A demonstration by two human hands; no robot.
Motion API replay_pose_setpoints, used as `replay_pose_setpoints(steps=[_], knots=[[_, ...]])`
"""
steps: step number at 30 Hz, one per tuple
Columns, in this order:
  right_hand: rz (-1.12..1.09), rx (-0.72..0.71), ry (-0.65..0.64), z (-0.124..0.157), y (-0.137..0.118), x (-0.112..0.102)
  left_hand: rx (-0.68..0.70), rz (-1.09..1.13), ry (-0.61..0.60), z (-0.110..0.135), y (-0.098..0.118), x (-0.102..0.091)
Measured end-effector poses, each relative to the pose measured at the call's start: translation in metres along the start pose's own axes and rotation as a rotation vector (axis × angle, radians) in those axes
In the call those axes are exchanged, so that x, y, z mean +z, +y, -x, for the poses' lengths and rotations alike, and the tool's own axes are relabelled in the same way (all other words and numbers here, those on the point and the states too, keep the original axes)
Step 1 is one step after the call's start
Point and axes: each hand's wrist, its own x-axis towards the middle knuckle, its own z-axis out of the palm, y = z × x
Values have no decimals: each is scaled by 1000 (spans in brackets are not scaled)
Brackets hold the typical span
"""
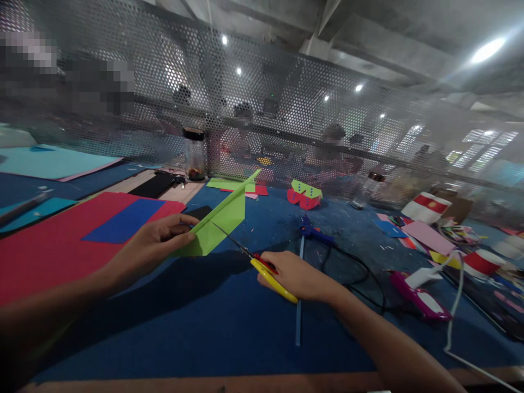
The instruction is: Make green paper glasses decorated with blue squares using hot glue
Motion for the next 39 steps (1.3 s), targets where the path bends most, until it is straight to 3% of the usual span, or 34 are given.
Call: replay_pose_setpoints(steps=[20,39], knots=[[-87,47,23,3,-6,1,-12,33,2,1,-2,0],[-39,92,44,2,-5,2,8,25,3,2,0,0]])
